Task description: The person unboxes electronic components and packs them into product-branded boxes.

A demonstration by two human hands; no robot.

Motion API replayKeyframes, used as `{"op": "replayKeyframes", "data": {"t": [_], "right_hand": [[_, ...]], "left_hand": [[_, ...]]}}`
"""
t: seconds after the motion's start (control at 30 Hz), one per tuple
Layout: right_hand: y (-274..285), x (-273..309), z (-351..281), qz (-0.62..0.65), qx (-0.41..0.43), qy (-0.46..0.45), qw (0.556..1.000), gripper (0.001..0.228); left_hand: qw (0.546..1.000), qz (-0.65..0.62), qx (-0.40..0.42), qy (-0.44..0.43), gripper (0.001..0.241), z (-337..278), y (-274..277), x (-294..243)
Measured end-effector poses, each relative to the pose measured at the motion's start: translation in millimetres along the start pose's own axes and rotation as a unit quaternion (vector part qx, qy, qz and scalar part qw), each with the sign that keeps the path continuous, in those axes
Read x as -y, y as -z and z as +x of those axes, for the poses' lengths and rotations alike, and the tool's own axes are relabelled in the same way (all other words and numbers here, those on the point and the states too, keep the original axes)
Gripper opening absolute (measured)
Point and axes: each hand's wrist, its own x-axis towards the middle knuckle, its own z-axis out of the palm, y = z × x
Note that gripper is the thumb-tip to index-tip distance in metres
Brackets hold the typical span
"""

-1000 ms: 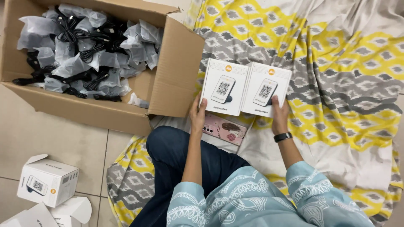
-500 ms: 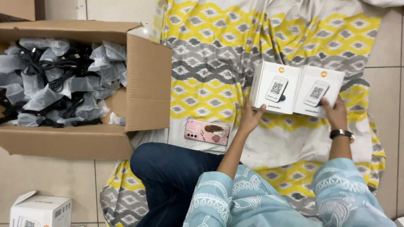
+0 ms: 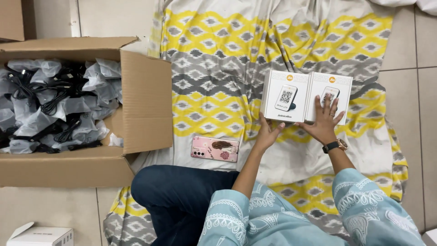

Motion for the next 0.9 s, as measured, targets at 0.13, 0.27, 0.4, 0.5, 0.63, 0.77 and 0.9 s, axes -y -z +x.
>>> {"op": "replayKeyframes", "data": {"t": [0.13, 0.27, 0.4, 0.5, 0.63, 0.77, 0.9], "right_hand": [[-4.6, -7.2, 8.0, -0.005, 0.002, 0.017, 1.0, 0.132], [-18.5, -20.8, 9.5, -0.028, -0.003, 0.029, 0.999, 0.126], [-16.6, -22.8, 10.5, -0.039, -0.007, 0.039, 0.998, 0.121], [-15.5, -24.4, 13.1, -0.039, -0.003, 0.035, 0.999, 0.115], [-19.1, -35.2, 19.0, -0.054, -0.003, 0.041, 0.998, 0.109], [-19.7, -38.5, 21.2, -0.062, 0.003, 0.043, 0.997, 0.107], [-10.7, -26.1, 23.5, -0.06, 0.027, 0.052, 0.996, 0.109]], "left_hand": [[1.0, -0.001, 0.012, 0.007, 0.12, 10.2, 3.4, -3.1], [0.998, -0.059, 0.011, 0.016, 0.121, 10.1, -1.8, -20.9], [0.997, -0.075, -0.008, 0.008, 0.122, 6.3, -8.7, -32.6], [0.995, -0.061, 0.048, 0.059, 0.123, 5.9, -3.5, -30.5], [0.997, -0.007, 0.072, -0.028, 0.12, 9.0, -4.0, -7.9], [0.997, 0.053, 0.05, -0.017, 0.115, -1.5, 8.9, 13.4], [0.99, 0.134, 0.017, 0.048, 0.107, -38.4, 55.8, -44.5]]}}
